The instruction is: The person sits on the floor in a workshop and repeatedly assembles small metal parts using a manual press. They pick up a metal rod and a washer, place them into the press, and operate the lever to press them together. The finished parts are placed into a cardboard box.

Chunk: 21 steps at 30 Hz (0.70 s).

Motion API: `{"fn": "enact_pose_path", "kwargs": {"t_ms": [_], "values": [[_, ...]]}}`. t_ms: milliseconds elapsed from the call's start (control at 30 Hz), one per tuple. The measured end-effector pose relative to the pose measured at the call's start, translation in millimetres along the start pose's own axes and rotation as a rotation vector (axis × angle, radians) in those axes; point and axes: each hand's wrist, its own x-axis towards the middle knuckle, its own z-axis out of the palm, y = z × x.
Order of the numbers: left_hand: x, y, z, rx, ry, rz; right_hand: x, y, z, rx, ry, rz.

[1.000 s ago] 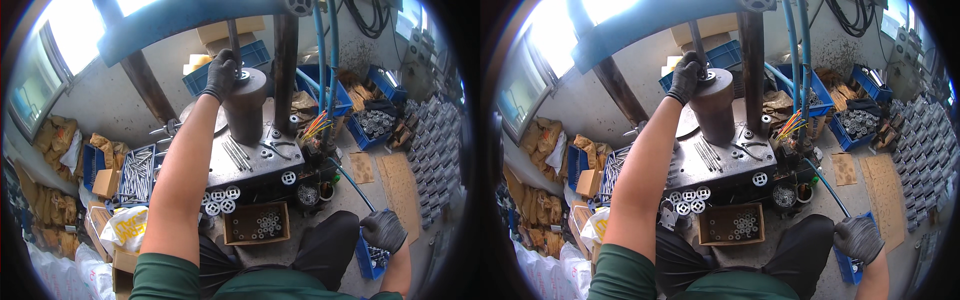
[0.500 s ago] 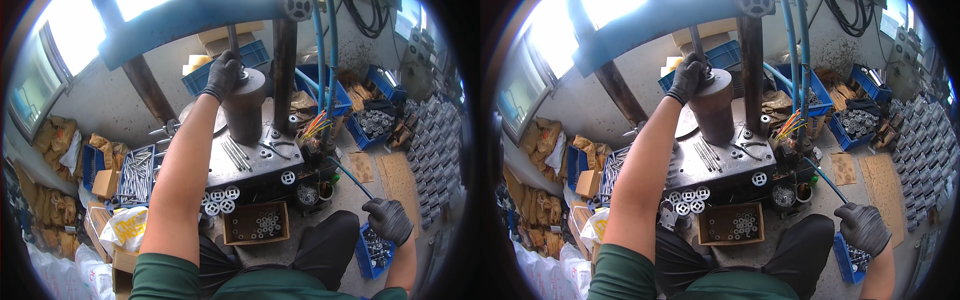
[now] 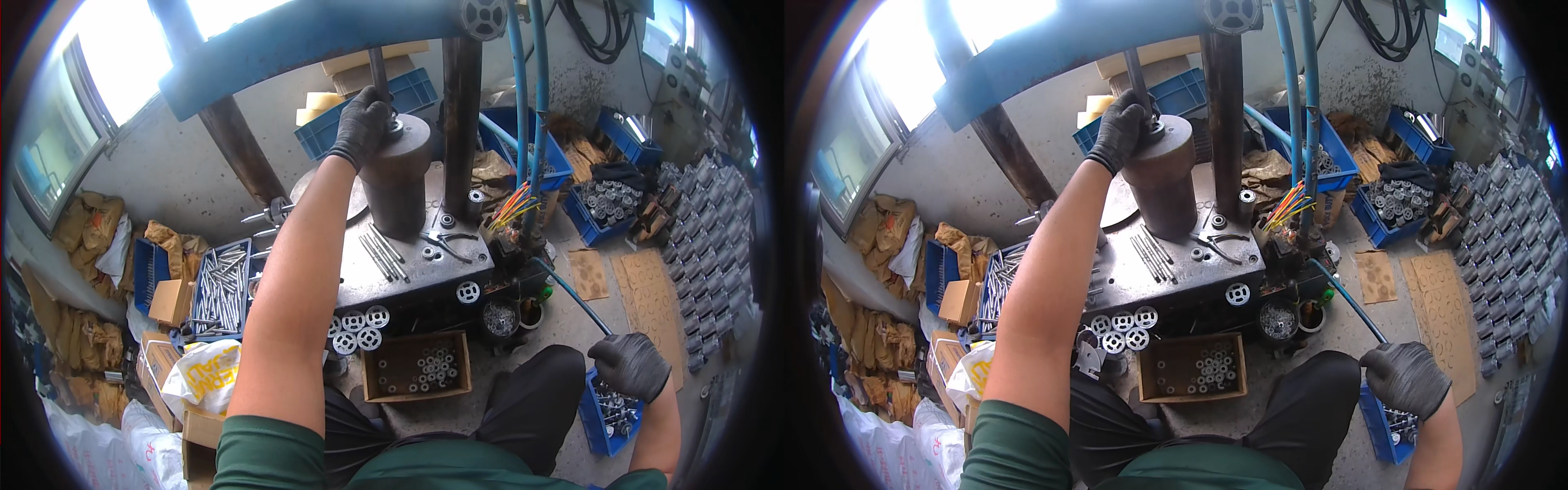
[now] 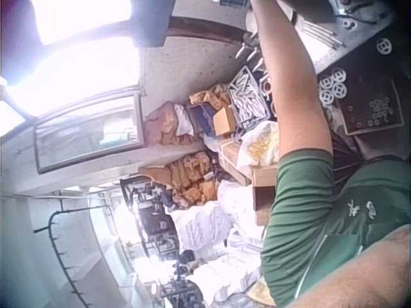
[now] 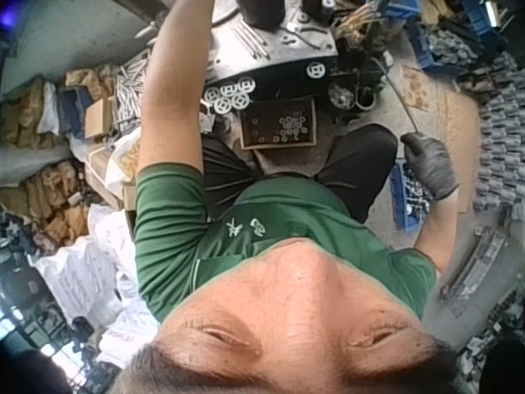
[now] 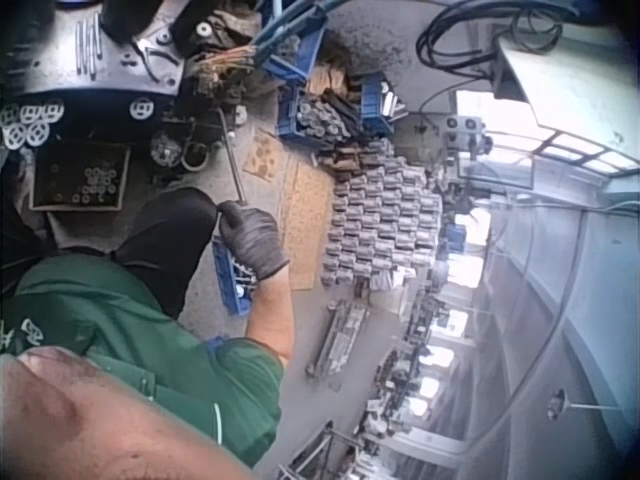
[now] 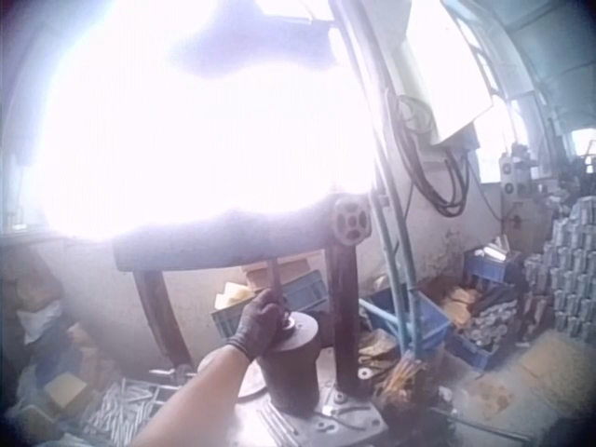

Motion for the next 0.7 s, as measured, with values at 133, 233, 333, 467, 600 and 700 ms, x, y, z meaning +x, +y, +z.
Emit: {"fn": "enact_pose_path", "kwargs": {"t_ms": [133,233,333,467,600,700], "values": [[-6.1,6.3,1.8,-0.026,-0.005,-0.015,-1.7,6.2,7.5,0.015,0.011,-0.002],[-5.9,7.4,2.4,-0.062,-0.017,-0.014,-0.7,3.4,-0.8,-0.016,-0.054,-0.015],[-7.5,8.6,4.7,-0.09,-0.028,0.01,2.5,-2.5,-3.8,0.001,0.045,-0.001],[-8.1,12.0,5.4,-0.091,-0.047,0.002,14.5,-6.7,-12.3,0.055,0.24,0.035],[-2.9,1.1,2.1,-0.058,-0.041,0.018,71.8,5.3,-46.6,-0.102,0.721,-0.017],[-2.6,1.0,2.0,-0.044,-0.038,0.013,128.9,28.2,-82.0,-0.047,1.011,-0.136]]}}
